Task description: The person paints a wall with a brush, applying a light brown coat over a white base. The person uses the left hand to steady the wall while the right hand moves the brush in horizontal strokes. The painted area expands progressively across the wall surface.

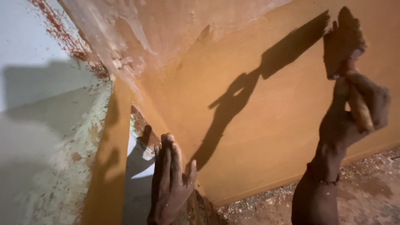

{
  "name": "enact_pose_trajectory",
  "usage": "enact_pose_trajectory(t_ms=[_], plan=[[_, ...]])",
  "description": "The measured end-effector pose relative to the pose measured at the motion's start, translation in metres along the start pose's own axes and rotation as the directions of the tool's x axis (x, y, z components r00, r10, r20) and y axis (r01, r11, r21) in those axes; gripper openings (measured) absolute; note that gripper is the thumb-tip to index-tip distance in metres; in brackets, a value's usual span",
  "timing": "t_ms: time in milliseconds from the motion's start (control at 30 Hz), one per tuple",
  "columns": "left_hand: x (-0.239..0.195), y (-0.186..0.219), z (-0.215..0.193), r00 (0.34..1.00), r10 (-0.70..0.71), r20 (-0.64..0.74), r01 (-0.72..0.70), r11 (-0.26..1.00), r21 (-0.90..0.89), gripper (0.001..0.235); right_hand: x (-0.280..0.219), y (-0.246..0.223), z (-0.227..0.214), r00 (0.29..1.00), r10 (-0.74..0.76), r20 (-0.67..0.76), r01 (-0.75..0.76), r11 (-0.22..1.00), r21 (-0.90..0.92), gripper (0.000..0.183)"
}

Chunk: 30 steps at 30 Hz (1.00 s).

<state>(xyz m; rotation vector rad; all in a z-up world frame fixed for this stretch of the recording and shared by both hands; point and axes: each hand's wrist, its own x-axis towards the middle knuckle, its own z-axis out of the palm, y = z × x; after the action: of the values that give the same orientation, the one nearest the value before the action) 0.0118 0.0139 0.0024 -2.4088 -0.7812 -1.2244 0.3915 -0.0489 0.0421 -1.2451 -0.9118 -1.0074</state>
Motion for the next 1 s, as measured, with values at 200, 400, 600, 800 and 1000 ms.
enact_pose_trajectory(t_ms=[200, 400, 600, 800, 1000], plan=[[0.013, 0.004, 0.001, 0.999, 0.037, 0.006, -0.037, 0.999, 0.024, 0.084, -0.019, -0.056, 0.045, 0.963, -0.264, 0.050, 0.251, 0.951, 0.180, 0.003], [0.008, 0.007, 0.000, 0.991, 0.069, -0.111, -0.069, 0.998, 0.007, 0.079, -0.096, -0.151, 0.045, 0.942, -0.227, 0.248, -0.074, 0.582, 0.810, 0.013], [0.000, 0.005, -0.005, 0.998, 0.027, -0.048, -0.025, 0.999, 0.047, 0.077, -0.101, -0.123, 0.058, 0.934, -0.102, 0.343, -0.226, 0.574, 0.787, 0.005], [0.001, 0.007, -0.006, 0.999, 0.000, -0.043, 0.002, 0.998, 0.066, 0.076, -0.097, -0.025, 0.026, 0.993, 0.112, -0.019, -0.090, 0.880, 0.466, 0.023], [0.004, 0.010, 0.008, 0.999, 0.010, -0.031, -0.009, 1.000, 0.016, 0.078, -0.164, -0.007, 0.011, 0.688, -0.575, 0.443, 0.386, -0.227, -0.894, 0.028]])
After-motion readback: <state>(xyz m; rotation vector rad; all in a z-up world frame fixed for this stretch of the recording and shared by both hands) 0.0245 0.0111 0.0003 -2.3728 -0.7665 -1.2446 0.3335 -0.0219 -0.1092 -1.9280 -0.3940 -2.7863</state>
